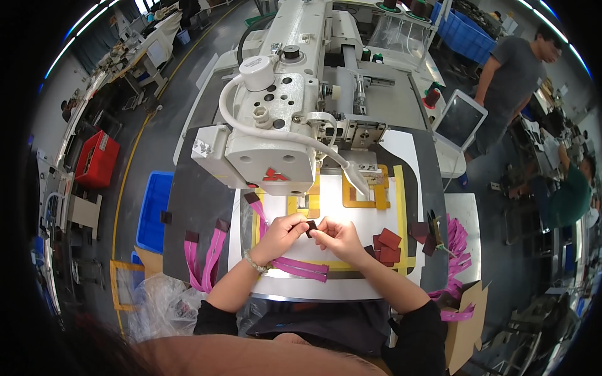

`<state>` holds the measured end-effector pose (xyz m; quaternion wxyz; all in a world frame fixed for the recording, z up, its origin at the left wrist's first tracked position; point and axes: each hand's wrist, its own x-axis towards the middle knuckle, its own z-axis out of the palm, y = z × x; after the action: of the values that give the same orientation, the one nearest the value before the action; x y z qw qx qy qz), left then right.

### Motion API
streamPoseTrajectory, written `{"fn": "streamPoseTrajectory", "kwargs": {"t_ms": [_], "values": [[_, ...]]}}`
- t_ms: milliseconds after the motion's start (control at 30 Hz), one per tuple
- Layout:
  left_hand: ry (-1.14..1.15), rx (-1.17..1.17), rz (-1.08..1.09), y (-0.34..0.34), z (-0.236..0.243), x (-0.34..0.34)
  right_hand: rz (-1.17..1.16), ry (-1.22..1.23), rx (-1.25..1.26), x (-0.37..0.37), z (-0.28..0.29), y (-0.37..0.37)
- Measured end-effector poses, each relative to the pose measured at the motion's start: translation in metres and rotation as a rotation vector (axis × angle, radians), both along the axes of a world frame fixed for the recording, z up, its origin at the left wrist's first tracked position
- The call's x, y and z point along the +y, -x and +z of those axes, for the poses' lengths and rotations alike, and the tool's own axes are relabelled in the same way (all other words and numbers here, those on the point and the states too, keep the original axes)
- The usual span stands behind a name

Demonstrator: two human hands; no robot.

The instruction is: Sewing small black squares onto pink fabric strips using an industrial sewing machine.

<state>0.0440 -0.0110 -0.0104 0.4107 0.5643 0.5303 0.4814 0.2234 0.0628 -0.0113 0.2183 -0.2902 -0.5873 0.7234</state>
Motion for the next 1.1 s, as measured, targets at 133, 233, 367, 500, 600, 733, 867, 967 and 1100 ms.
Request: {"fn": "streamPoseTrajectory", "kwargs": {"t_ms": [133,233,367,500,600,733,867,967,1100], "values": [[0.043,0.023,0.001,0.001,0.003,-0.001,-0.004,0.028,-0.010,-0.001,-0.003,0.001],[0.076,0.026,0.005,0.000,0.003,-0.001,-0.010,0.033,-0.008,-0.001,-0.003,0.001],[0.063,0.056,0.007,0.002,0.000,-0.002,-0.016,0.023,-0.013,-0.001,-0.004,0.002],[0.076,0.052,0.013,0.001,0.003,-0.002,-0.023,0.027,-0.012,-0.001,-0.003,0.003],[0.085,-0.073,0.060,-0.004,-0.004,-0.002,-0.054,0.004,-0.019,-0.001,-0.003,0.001],[0.087,-0.260,0.092,-0.007,-0.006,-0.002,-0.089,-0.015,0.027,-0.005,0.000,0.001],[0.113,-0.332,0.126,-0.005,-0.008,-0.004,-0.072,0.032,0.022,-0.005,0.000,-0.001],[0.112,-0.316,0.136,-0.004,-0.008,-0.004,-0.044,0.047,0.053,-0.005,0.002,0.000],[0.103,-0.308,0.131,-0.002,0.000,-0.003,-0.046,0.077,0.040,-0.002,0.005,0.001]]}}
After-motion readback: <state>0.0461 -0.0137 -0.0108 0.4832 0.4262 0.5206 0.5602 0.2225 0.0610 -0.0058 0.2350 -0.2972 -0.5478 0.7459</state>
